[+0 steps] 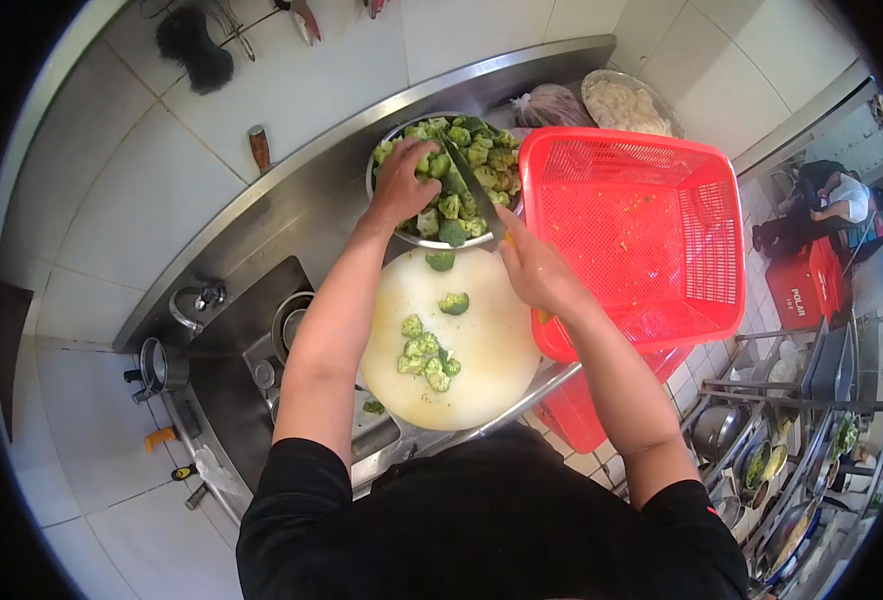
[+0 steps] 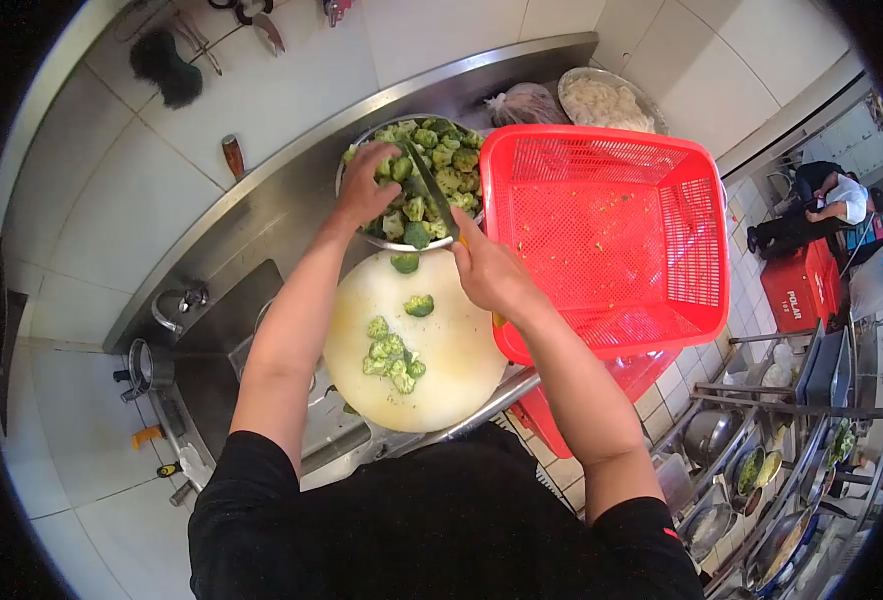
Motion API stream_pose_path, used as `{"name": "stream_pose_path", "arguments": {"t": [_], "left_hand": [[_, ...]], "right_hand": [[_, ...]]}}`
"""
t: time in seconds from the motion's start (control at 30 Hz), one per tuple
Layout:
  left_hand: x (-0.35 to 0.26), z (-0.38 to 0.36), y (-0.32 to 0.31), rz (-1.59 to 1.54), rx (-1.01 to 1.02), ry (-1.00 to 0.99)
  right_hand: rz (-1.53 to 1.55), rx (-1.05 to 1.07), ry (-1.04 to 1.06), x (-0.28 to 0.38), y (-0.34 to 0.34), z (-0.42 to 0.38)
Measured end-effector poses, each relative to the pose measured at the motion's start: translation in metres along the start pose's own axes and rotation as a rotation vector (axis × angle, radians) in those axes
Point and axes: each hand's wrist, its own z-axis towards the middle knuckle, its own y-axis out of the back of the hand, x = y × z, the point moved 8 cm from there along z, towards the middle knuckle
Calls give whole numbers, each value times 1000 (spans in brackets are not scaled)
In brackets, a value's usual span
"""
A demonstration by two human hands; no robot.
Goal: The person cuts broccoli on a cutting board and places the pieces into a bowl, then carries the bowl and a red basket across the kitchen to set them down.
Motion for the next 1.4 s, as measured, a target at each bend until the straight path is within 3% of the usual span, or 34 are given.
{"name": "stream_pose_path", "arguments": {"t": [0.1, 0.2, 0.27, 0.43, 0.57, 0.67, 0.7, 0.77, 0.87, 0.97, 1.03, 1.1, 1.17, 1.23, 1.3, 1.37, 1.4], "left_hand": [[5, -2, -13, 17, 84, 46], [-5, -13, -17, 140, -75, 32], [1, -25, -25, 208, -64, 74], [-2, -28, -25, 416, -49, 78], [-13, -4, -4, 273, -76, -3], [-24, 25, -26, 443, 106, 10], [-32, 31, -27, 440, 103, 12], [-32, 37, -45, 564, 399, 123], [-14, 31, -52, 572, 528, 185], [0, 22, -61, 571, 447, 138], [-5, 24, -52, 557, 436, 144], [-8, 27, -51, 587, 547, 167], [-17, 34, -47, 572, 490, 141], [-51, 44, -48, 597, 351, -61], [-75, 49, -73, 582, 393, -128], [-82, 52, -106, 583, 575, -208], [-80, 55, -112, 612, 624, -162]], "right_hand": [[-65, 132, -158, 4, 8, 2], [18, 134, -199, -13, 6, -7], [35, -27, -62, -23, 9, -6], [102, -77, -62, -14, 24, -15], [149, -144, -35, -14, 38, -25], [207, -144, -170, -19, 47, -32], [202, -143, -169, -21, 48, -33], [193, -247, -96, -24, 58, -38], [269, -287, -116, -28, 62, -50], [297, -287, -147, -39, 62, -62], [280, -308, -50, -38, 62, -65], [316, -281, -178, -43, 64, -76], [354, -289, -173, -44, 68, -86], [402, -304, -180, -44, 70, -93], [470, -269, -249, -45, 71, -100], [461, -277, -237, -46, 72, -101], [461, -286, -226, -47, 73, -100]]}}
